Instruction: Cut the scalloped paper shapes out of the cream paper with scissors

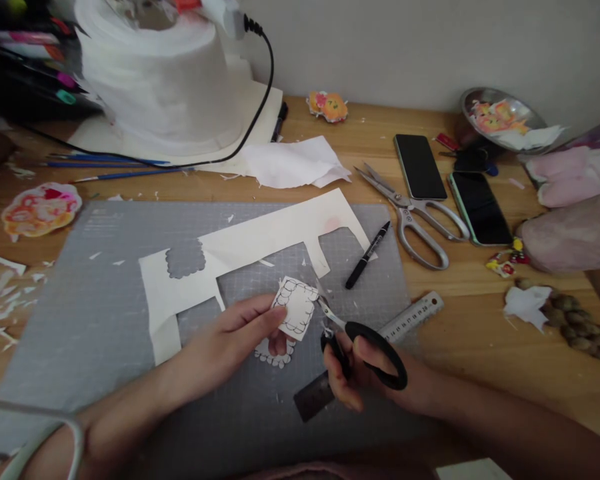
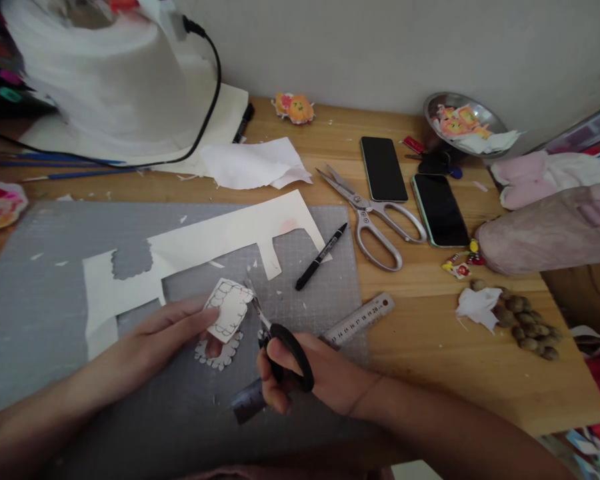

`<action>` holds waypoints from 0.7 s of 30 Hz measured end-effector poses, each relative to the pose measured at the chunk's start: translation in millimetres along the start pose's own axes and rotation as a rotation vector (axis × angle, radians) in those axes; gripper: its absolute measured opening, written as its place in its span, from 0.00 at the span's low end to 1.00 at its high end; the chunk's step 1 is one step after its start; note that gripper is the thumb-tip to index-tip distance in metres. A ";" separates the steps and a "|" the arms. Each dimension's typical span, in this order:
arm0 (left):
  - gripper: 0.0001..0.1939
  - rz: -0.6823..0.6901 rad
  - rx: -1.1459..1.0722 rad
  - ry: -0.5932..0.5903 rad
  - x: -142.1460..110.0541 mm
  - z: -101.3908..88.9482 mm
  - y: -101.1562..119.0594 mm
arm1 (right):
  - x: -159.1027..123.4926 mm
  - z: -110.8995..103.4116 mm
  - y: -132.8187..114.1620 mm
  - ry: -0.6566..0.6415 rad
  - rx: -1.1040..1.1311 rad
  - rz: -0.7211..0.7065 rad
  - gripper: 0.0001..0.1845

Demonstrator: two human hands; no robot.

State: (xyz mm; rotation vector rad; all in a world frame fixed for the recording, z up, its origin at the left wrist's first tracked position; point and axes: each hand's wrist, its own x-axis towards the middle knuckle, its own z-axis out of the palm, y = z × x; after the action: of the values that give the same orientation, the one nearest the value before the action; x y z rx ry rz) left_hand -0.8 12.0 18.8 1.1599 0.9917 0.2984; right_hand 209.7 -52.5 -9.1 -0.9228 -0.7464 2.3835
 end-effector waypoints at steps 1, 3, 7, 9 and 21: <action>0.17 0.006 -0.007 -0.002 0.1 -0.2 -0.4 | 0.1 0.9 -0.8 0.003 -0.001 0.001 0.35; 0.17 0.024 -0.023 -0.001 0.3 -0.7 -1.6 | 0.1 2.6 -2.3 0.018 -0.012 0.002 0.34; 0.16 0.033 -0.054 -0.016 0.9 -1.6 -4.3 | 0.1 3.8 -3.9 0.026 -0.043 -0.015 0.34; 0.16 0.030 -0.073 -0.016 0.8 -1.9 -5.2 | 0.3 3.7 -4.1 0.026 -0.053 -0.019 0.34; 0.15 -0.017 -0.200 0.012 -0.2 -4.0 -7.6 | -0.3 -2.7 -7.1 -0.078 0.159 -0.059 0.28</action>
State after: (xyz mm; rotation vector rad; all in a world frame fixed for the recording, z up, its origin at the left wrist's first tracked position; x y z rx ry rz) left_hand -6.1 11.2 12.0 0.9685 0.9590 0.3827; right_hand 213.5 -46.7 -6.1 -0.7366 -0.5944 2.3985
